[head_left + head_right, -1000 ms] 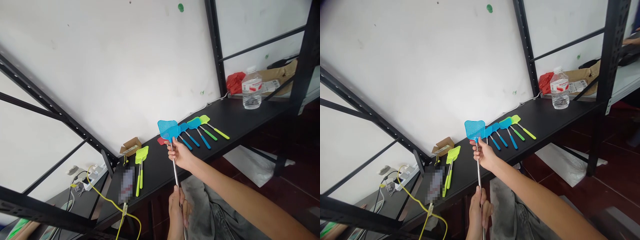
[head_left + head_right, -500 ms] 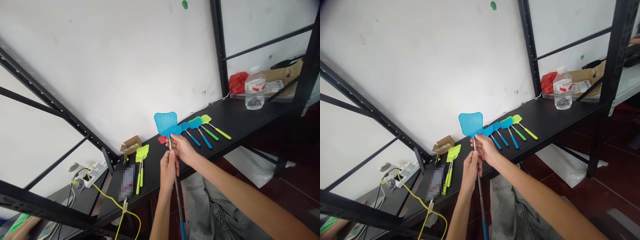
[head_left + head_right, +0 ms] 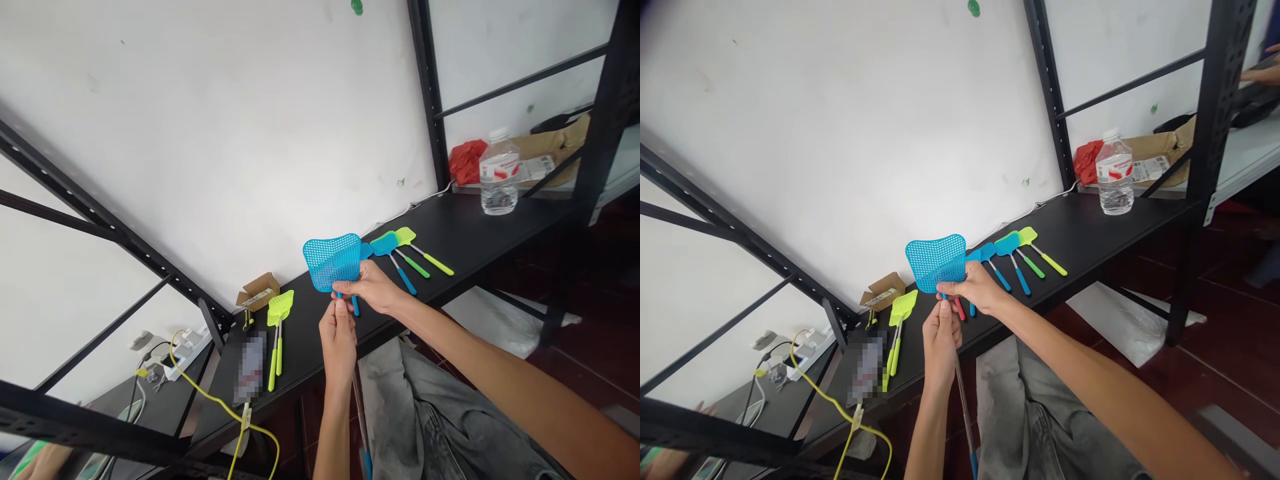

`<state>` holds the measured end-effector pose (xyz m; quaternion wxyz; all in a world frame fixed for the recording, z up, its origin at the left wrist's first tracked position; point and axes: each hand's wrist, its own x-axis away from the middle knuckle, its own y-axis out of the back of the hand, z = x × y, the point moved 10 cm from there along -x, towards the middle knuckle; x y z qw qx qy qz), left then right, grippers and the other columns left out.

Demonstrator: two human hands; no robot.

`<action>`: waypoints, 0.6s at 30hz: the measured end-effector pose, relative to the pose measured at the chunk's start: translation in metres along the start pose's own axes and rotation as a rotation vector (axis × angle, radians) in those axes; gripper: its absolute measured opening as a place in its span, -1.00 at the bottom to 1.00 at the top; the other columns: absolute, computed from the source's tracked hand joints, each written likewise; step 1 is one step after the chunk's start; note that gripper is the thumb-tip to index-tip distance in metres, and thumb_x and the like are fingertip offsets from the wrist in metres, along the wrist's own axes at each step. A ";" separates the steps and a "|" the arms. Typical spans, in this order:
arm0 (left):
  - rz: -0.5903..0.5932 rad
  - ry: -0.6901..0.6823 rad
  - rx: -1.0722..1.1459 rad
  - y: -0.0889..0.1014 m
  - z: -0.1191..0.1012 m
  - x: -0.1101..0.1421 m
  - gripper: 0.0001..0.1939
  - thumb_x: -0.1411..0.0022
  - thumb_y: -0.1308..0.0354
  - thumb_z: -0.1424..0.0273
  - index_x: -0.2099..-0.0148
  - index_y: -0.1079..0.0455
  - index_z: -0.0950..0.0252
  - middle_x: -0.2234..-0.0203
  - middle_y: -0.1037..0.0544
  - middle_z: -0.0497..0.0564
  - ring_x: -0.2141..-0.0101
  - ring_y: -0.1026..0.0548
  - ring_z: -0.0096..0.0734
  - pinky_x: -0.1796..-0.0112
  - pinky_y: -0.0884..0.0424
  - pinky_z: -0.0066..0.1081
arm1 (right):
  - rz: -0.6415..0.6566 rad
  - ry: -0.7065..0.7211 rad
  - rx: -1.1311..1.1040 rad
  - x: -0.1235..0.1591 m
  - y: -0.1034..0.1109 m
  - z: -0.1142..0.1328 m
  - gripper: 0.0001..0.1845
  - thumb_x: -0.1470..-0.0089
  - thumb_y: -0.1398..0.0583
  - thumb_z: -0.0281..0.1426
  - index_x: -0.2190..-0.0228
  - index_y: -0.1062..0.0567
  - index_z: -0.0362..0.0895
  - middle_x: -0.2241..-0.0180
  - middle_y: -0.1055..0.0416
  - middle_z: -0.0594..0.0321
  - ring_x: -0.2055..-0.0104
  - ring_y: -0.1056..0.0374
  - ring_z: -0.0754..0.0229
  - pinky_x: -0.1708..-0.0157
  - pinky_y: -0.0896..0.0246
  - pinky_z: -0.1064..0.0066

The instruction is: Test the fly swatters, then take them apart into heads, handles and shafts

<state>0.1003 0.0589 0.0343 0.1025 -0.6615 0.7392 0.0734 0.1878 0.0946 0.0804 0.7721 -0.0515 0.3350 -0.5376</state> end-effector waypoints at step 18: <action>0.044 0.025 -0.071 0.007 0.015 0.001 -0.59 -0.27 -0.04 0.02 0.37 -0.28 0.27 0.68 -0.01 -0.23 0.68 0.11 -0.66 0.65 0.11 -0.56 | -0.231 -0.111 -0.119 0.013 0.016 -0.031 -0.67 0.17 -0.41 -0.23 0.39 -0.55 -0.19 0.43 -0.52 0.12 0.41 -0.44 0.17 0.57 -0.21 0.48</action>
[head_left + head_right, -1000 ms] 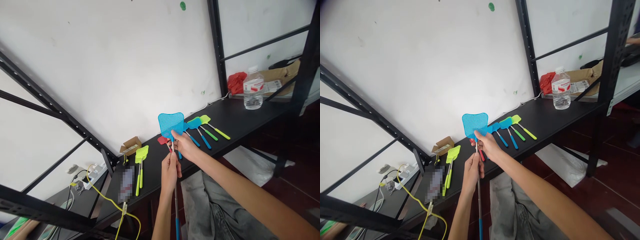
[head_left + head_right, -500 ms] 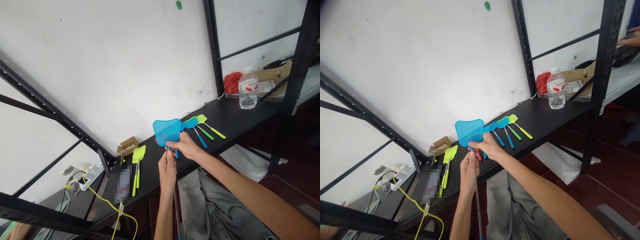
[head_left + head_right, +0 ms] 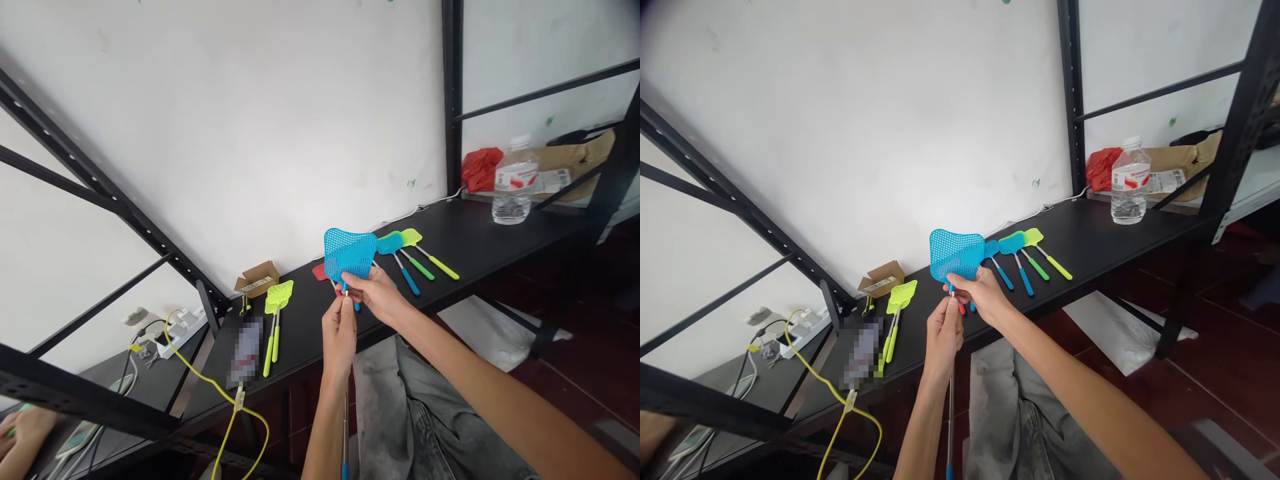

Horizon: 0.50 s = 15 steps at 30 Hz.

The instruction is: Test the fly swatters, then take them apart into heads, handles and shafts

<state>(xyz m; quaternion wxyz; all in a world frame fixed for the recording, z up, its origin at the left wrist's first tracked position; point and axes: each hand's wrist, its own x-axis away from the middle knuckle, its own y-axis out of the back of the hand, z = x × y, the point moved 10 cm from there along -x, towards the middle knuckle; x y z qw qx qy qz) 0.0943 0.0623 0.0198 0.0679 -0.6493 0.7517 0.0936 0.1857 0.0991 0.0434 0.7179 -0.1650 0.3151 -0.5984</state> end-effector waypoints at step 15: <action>0.060 -0.007 0.056 0.008 0.008 0.004 -0.55 -0.25 -0.06 0.01 0.22 -0.43 0.34 0.71 0.01 -0.25 0.70 0.10 -0.68 0.67 0.18 -0.55 | 0.037 -0.014 0.051 0.004 -0.008 -0.007 -0.71 0.16 -0.41 -0.22 0.46 -0.52 -0.15 0.47 -0.46 0.21 0.50 -0.35 0.24 0.67 -0.05 0.49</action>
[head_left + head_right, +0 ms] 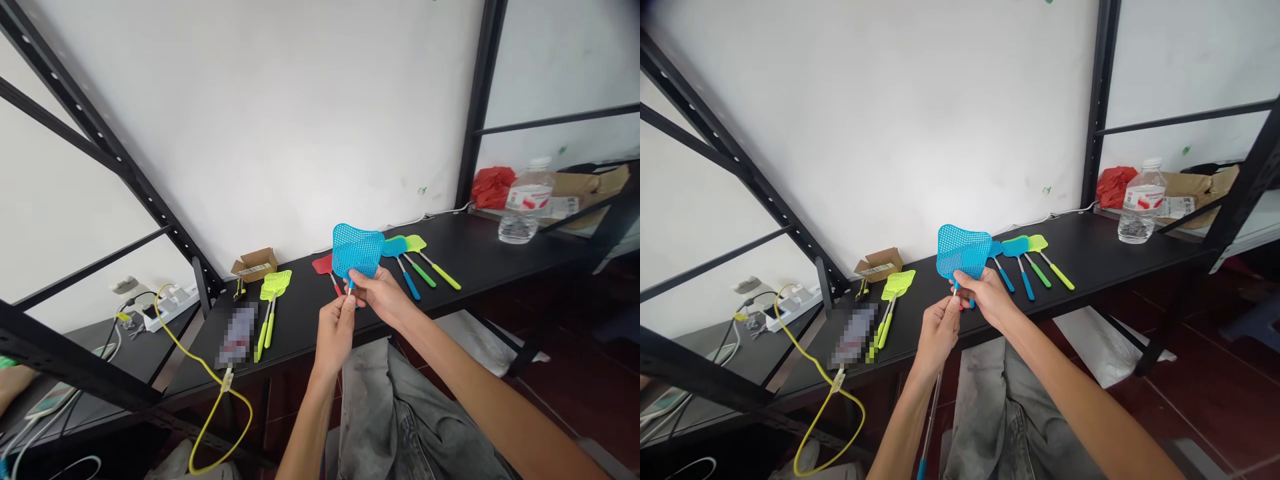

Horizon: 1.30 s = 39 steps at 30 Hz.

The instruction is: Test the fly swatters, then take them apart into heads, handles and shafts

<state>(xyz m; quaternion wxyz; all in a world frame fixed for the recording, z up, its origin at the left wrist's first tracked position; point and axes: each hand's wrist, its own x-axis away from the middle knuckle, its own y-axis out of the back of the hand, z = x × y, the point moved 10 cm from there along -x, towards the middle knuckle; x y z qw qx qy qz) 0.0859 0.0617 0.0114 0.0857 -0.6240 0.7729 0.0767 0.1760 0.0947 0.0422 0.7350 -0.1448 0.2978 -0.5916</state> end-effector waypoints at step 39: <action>0.395 0.158 -0.143 -0.018 0.022 0.016 -0.55 -0.33 0.08 0.05 0.26 -0.37 0.35 0.67 -0.09 -0.21 0.64 -0.06 -0.61 0.59 -0.02 -0.55 | -0.377 0.208 -0.031 -0.029 0.111 0.084 -0.76 0.19 -0.43 -0.28 0.43 -0.55 -0.07 0.40 -0.48 0.28 0.37 -0.39 0.26 0.44 -0.34 0.48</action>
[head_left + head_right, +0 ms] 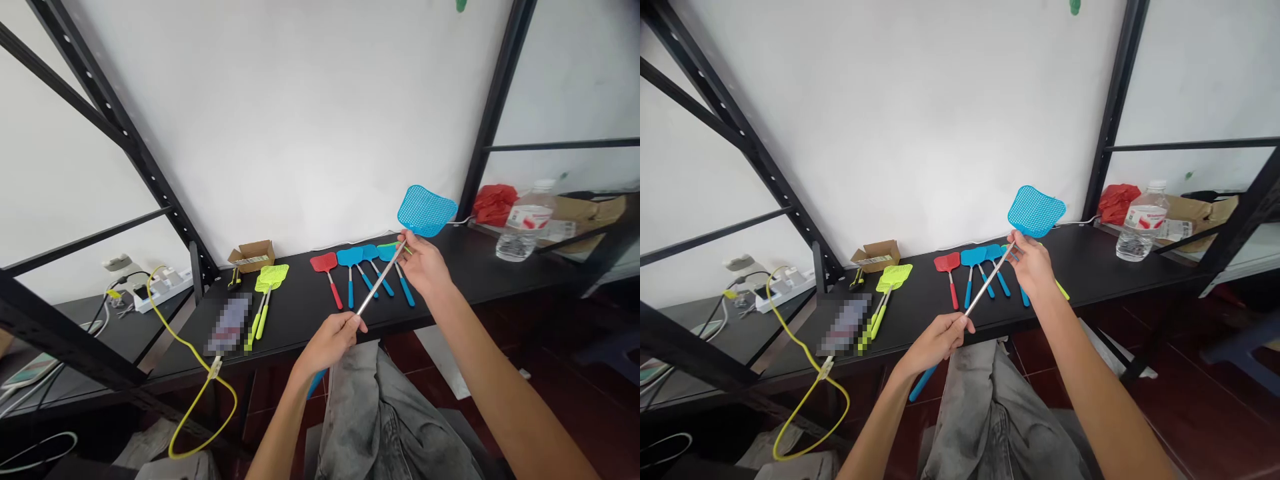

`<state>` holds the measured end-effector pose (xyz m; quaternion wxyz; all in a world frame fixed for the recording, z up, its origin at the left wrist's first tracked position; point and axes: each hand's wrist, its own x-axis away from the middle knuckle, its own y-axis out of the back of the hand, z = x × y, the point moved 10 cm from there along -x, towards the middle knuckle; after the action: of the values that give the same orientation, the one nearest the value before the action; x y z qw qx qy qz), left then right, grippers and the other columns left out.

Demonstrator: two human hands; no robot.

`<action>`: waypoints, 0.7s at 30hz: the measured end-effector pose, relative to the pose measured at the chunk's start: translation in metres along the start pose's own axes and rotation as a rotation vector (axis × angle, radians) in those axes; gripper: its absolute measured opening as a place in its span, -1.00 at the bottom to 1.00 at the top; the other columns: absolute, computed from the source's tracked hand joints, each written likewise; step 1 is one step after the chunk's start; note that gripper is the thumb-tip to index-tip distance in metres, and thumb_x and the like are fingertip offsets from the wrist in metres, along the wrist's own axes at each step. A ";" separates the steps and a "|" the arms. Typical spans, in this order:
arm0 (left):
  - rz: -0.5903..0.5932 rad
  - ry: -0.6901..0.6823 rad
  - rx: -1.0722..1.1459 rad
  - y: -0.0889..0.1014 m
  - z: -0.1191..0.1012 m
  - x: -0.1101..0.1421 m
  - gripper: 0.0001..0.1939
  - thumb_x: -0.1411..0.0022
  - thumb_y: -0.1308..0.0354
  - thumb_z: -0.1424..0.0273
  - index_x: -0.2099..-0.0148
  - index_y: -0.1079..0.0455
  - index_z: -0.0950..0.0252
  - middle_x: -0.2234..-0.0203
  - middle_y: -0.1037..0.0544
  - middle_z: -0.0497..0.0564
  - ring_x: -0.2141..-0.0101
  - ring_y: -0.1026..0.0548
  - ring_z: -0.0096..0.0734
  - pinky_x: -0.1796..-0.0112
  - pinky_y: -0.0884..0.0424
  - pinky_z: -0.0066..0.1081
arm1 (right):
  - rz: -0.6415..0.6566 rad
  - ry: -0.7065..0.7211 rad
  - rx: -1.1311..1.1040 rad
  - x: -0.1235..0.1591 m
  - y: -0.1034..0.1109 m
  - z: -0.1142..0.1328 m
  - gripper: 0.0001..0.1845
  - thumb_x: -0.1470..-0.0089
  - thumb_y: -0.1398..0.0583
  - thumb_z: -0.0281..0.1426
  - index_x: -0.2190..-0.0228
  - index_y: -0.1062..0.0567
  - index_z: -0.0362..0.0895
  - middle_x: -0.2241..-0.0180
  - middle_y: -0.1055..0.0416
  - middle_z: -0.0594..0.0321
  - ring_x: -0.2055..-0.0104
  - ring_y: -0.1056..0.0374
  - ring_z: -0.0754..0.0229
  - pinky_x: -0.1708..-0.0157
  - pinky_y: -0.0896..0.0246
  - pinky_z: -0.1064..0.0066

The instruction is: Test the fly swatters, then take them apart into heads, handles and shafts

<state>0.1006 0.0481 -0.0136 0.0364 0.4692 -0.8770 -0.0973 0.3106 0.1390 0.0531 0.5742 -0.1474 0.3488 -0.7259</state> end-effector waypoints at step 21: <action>-0.095 0.319 0.690 -0.046 0.074 0.095 -0.55 -0.21 -0.09 -0.04 0.31 -0.27 0.29 0.68 0.04 -0.27 0.70 0.18 -0.70 0.70 0.23 -0.57 | -0.030 -0.177 -0.063 -0.035 -0.012 -0.056 -0.87 -0.02 -0.30 -0.56 0.50 -0.50 -0.14 0.50 -0.46 0.32 0.49 -0.38 0.40 0.51 -0.36 0.65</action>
<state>0.0735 -0.0451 -0.0978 0.0078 0.5030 -0.8188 0.2765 0.2774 0.1923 0.0279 0.5870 -0.2343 0.3172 -0.7070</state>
